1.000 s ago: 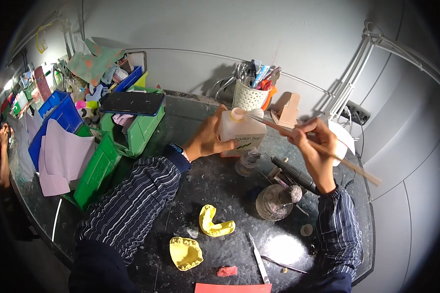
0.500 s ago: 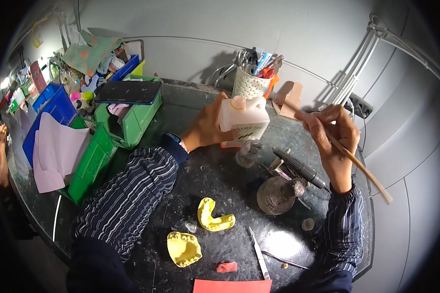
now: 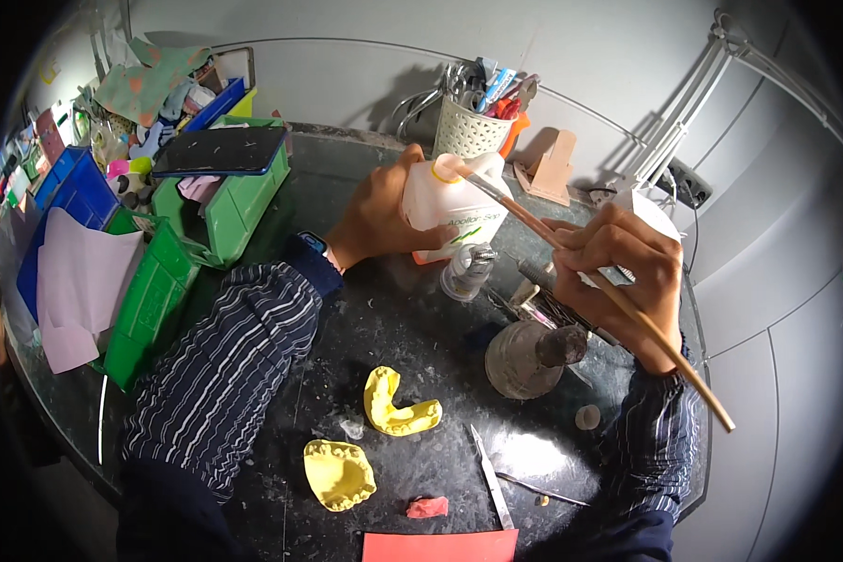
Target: The person trims a small object using a blade, then dips a brush into a bottle of liquid and applies it across a dental cast.
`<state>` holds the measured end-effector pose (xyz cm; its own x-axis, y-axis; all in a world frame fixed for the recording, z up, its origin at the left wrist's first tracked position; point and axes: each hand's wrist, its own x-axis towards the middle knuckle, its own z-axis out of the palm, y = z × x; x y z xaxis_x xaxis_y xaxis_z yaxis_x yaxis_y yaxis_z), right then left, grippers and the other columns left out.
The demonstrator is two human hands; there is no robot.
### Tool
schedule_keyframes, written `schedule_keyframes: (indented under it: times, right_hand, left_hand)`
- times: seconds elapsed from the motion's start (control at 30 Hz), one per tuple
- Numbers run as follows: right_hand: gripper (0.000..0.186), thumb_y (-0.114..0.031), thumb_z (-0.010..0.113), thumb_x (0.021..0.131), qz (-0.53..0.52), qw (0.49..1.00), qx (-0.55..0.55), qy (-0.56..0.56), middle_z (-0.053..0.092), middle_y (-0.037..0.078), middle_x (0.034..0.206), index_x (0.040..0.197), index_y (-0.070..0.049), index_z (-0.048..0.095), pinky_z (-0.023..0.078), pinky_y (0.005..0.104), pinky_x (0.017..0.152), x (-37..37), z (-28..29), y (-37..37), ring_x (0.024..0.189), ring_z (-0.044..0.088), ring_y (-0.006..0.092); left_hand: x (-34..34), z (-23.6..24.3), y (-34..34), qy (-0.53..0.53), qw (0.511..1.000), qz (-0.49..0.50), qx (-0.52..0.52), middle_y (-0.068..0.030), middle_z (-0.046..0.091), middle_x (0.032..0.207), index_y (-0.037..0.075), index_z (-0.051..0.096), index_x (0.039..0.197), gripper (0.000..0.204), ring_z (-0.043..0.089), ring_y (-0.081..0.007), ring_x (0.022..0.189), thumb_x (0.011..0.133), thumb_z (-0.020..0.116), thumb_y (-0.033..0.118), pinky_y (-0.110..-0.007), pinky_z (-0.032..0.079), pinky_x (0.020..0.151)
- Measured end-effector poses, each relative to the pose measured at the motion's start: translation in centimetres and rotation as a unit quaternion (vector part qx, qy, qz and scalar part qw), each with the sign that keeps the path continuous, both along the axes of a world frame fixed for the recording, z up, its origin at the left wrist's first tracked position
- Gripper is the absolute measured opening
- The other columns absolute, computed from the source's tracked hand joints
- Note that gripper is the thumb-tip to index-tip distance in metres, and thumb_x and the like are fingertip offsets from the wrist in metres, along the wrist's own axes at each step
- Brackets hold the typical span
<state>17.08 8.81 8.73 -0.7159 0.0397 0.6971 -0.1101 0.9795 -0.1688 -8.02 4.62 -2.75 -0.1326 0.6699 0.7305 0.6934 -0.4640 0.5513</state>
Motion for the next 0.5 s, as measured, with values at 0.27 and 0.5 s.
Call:
schedule_keyframes:
  times: [0.27, 0.5]
  right_hand:
    - [0.021, 0.011, 0.069, 0.061, 0.011, 1.000, -0.004, 0.018, 0.057, 0.005, 0.064, 0.063, -0.003, 0.053, 0.057, 0.0304, 0.063, -0.52, -0.34, -0.28, 0.067, 0.065, 0.0148]
    - [0.019, 0.011, 0.067, 0.064, -0.018, 0.999, 0.042, 0.025, 0.055, 0.006, 0.067, 0.066, -0.002, 0.053, 0.054, 0.0274, 0.057, -0.36, -0.07, -0.61, 0.065, 0.064, 0.0167]
  left_hand:
    - [-0.22, -0.15, -0.38, -0.016, 1.000, -0.006, -0.001, -0.0173, 0.061, 0.077, 0.002, 0.046, 0.099, 0.064, 0.064, -0.0352, 0.073, 0.059, 0.079, 0.040, -0.039, 0.050, 0.065]
    - [0.47, 0.04, -0.30, -0.020, 1.000, 0.002, 0.005, -0.0167, 0.061, 0.077, 0.001, 0.046, 0.100, 0.066, 0.064, -0.0335, 0.073, 0.059, 0.080, 0.040, -0.038, 0.051, 0.066]
